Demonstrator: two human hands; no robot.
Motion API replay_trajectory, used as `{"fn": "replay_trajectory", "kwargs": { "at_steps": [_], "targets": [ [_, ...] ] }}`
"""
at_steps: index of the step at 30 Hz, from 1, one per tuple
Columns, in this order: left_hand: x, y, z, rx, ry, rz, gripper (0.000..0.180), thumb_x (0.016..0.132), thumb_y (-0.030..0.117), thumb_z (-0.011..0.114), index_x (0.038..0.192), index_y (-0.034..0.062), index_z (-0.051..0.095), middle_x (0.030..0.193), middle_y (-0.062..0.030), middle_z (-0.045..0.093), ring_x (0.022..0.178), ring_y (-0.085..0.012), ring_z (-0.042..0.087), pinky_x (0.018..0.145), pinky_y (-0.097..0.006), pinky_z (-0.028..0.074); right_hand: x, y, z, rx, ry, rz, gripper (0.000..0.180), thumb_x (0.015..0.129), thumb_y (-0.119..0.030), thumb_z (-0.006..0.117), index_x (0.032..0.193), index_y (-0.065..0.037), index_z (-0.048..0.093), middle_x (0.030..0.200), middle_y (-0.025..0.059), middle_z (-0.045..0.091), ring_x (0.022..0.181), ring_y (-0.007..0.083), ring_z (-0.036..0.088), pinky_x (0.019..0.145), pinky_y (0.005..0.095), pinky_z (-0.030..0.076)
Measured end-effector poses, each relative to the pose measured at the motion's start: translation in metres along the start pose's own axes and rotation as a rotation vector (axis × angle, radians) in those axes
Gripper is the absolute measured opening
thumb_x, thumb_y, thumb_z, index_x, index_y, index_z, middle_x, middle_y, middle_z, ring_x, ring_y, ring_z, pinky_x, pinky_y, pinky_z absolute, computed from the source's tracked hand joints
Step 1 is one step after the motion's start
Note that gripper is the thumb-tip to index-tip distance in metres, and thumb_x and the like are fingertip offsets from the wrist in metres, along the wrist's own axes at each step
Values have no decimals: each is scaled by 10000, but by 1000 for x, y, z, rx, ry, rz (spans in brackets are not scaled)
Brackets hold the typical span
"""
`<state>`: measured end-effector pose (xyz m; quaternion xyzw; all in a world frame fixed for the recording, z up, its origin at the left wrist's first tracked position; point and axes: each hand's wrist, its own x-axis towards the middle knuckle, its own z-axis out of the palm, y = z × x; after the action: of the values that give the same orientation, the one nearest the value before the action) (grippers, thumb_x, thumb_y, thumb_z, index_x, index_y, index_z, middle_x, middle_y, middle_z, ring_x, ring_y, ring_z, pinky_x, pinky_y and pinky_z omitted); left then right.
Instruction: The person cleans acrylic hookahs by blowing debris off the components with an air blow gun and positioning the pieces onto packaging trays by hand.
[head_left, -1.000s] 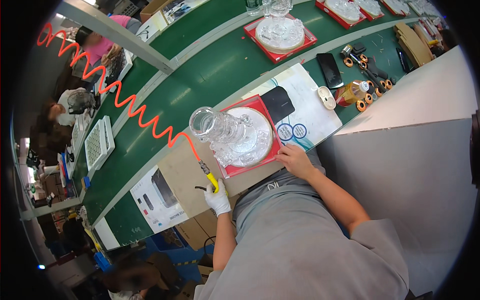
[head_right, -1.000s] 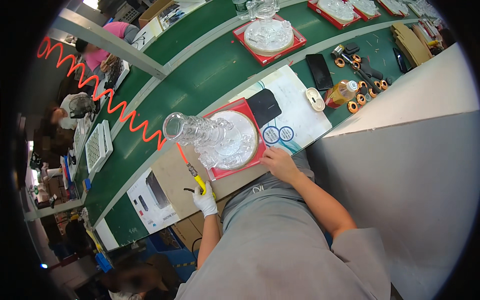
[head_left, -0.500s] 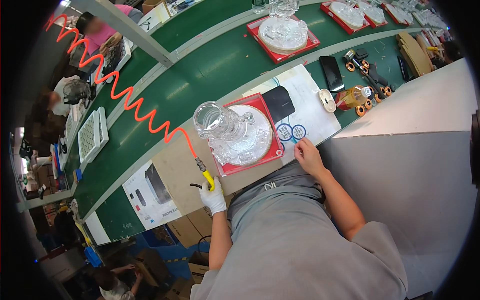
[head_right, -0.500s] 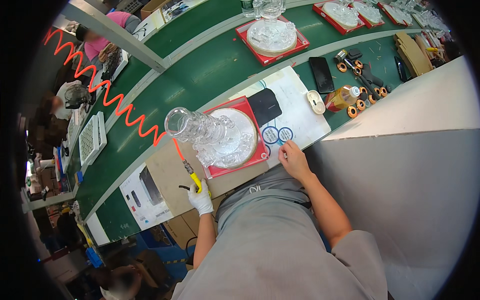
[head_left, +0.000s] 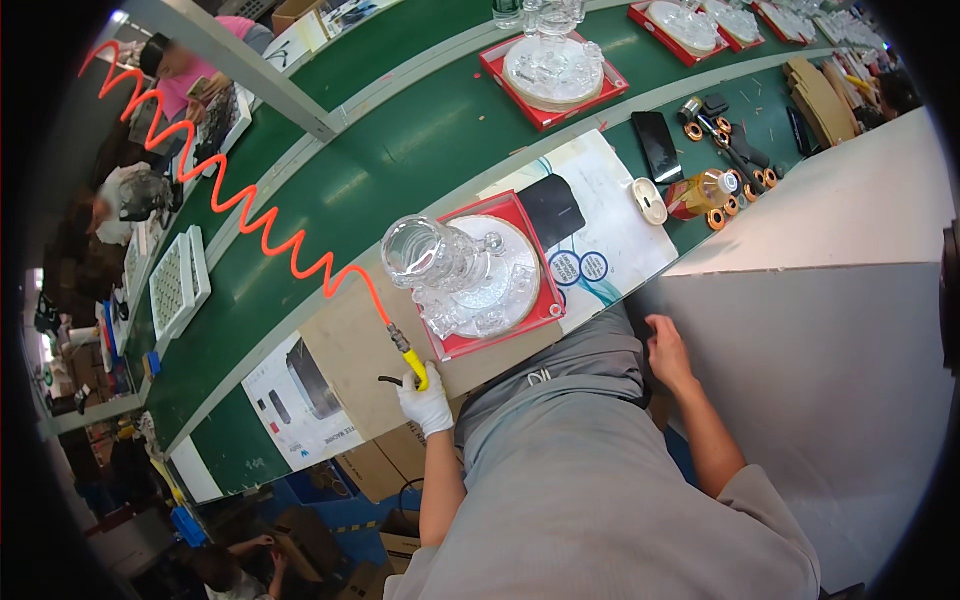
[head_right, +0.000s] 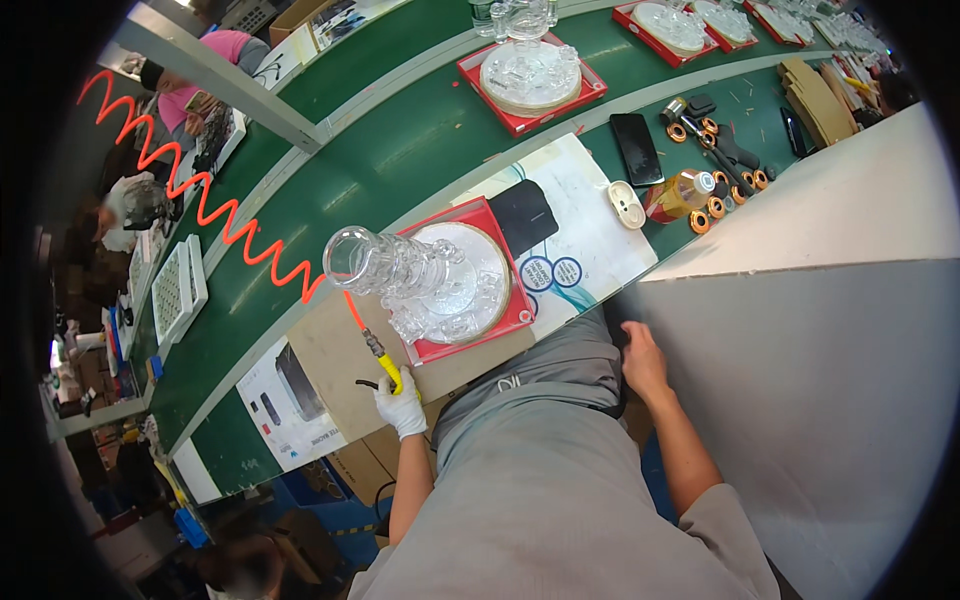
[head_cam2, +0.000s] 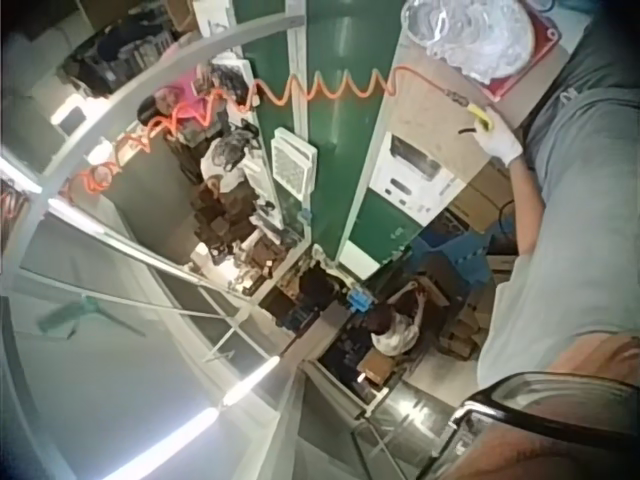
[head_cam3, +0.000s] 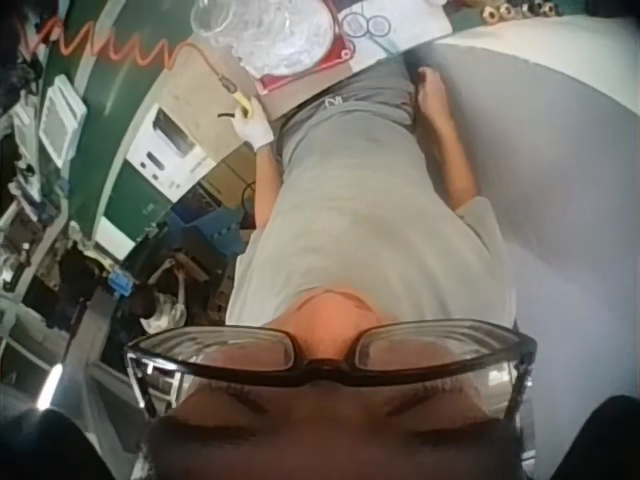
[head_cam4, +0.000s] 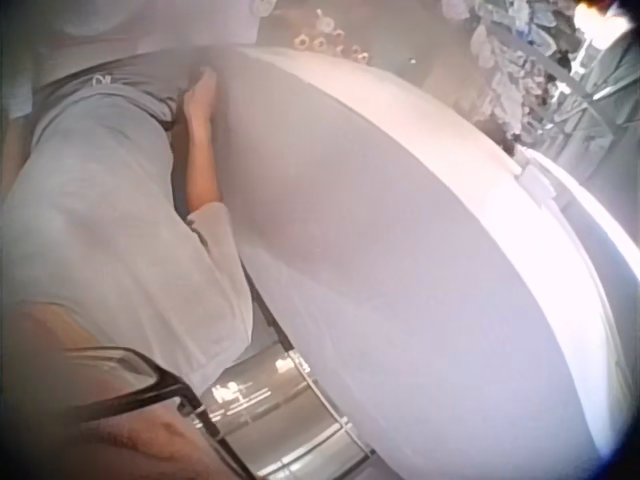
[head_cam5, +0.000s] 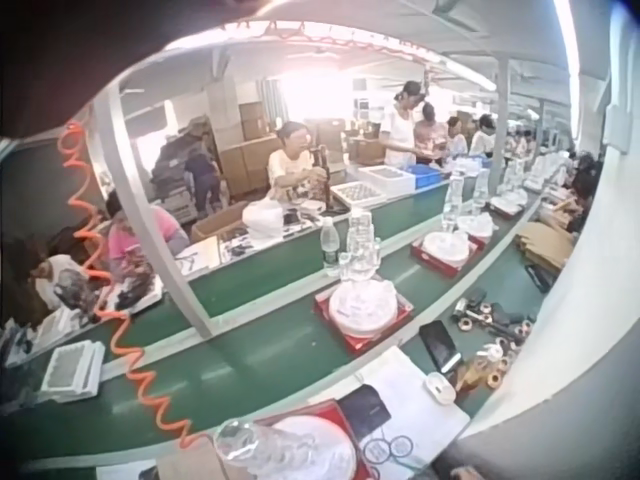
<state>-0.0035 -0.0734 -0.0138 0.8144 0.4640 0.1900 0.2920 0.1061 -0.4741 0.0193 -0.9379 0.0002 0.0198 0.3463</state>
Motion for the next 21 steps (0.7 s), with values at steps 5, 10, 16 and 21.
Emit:
{"fn": "replay_trajectory", "kwargs": {
  "at_steps": [5,10,16,21],
  "targets": [
    [0,1,-1,100,0,33,334,754,299,762,752,3,607,704,-123,555,606,-258,534,564,-404,421,51,-92,18,16,-413,88,269,901,-287,584,1043,-63,624,962,132,658,844,320,641,732,404,494],
    [0,6,-1,61,11,36,333,760,300,758,758,0,613,704,-125,558,603,-253,532,562,-403,419,75,-110,65,-33,-530,-75,340,939,-347,504,1004,-39,632,902,148,678,870,332,653,740,438,501],
    [-3,17,-4,51,3,18,344,768,307,752,757,-7,613,706,-129,554,606,-245,525,574,-400,419,91,-130,60,-414,-646,-166,349,935,-340,499,885,-35,661,874,214,674,836,363,663,709,478,514],
    [-3,11,-3,106,9,22,350,767,302,750,741,-11,596,707,-135,542,615,-246,520,579,-407,410,87,-111,46,-403,-623,-226,357,908,-345,547,801,-27,670,815,211,672,788,372,662,674,477,518]
  ]
}}
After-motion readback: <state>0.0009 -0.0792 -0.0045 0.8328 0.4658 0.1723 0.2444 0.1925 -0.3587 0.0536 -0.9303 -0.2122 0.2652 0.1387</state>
